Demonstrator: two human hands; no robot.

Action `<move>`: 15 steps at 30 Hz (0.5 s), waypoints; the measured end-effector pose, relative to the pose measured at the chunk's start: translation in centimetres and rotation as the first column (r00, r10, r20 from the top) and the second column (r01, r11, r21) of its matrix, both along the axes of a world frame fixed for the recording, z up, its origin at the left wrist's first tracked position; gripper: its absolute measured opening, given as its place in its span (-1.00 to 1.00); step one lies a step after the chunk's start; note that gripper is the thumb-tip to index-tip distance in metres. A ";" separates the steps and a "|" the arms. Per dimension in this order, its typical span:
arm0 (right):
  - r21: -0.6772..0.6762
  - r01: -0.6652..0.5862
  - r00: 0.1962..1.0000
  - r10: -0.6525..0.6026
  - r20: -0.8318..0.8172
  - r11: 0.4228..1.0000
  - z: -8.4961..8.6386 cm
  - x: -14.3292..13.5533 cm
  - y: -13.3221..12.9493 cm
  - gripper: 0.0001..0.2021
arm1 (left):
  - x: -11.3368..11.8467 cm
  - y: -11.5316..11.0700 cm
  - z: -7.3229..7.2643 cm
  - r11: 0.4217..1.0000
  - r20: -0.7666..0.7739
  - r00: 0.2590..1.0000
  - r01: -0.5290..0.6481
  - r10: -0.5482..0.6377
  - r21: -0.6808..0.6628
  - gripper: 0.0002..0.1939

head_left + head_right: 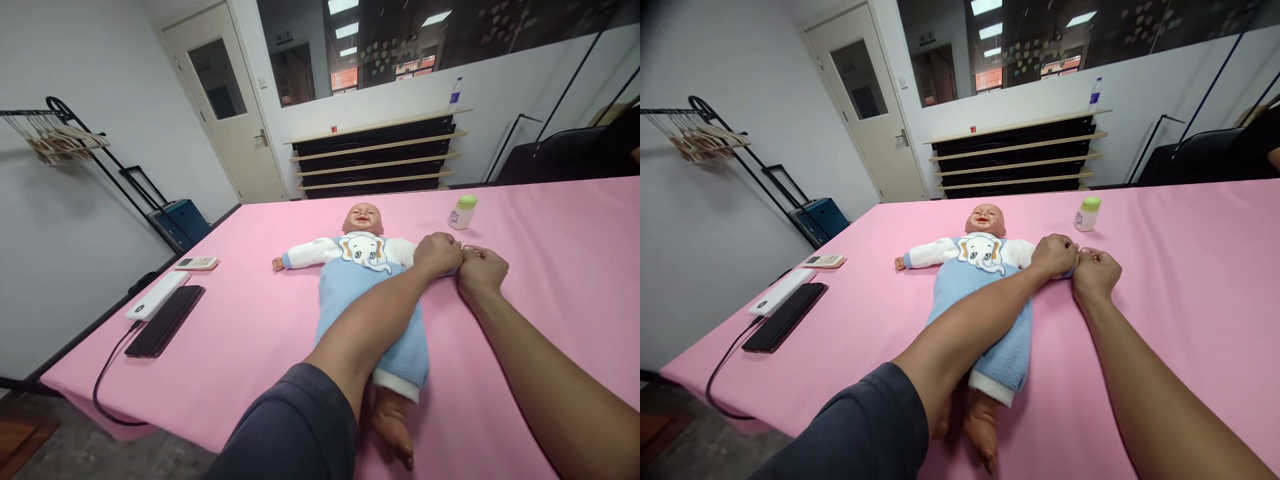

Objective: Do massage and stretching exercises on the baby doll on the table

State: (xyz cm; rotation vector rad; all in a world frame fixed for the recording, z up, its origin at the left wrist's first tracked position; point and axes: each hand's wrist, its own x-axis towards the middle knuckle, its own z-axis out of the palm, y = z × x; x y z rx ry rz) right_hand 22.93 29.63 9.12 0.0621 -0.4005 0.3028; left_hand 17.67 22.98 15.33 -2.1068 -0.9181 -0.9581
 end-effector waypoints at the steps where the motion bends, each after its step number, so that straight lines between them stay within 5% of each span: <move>1: -0.006 0.018 0.999 -0.018 0.035 1.000 0.0 0.1 0.2 -0.88 | -0.1 -0.3 0.1 0.999 -0.007 1.000 0.029 -0.029 0.019 -0.74; 5: 0.010 0.034 0.993 -0.034 0.110 0.999 0.0 0.2 0.3 -0.77 | -0.4 -3.3 1.1 0.985 -0.062 0.992 0.118 -0.111 0.122 -0.73; 9: -0.050 0.060 0.986 -0.052 0.158 0.997 -0.5 -0.1 -0.6 -0.71 | -2.7 -9.0 2.7 0.931 -0.188 0.968 0.217 -0.166 0.294 -0.69; 13: -0.175 0.168 0.973 -0.135 0.185 0.970 -0.9 -0.5 -1.7 -0.75 | -10.7 -15.1 4.7 0.863 -0.129 0.975 0.222 -0.182 0.454 -0.65; 15: -0.245 0.238 0.961 -0.191 0.200 0.940 -0.9 -0.7 -2.0 -0.79 | -16.6 -17.2 5.3 0.839 -0.022 0.995 0.095 -0.099 0.536 -0.61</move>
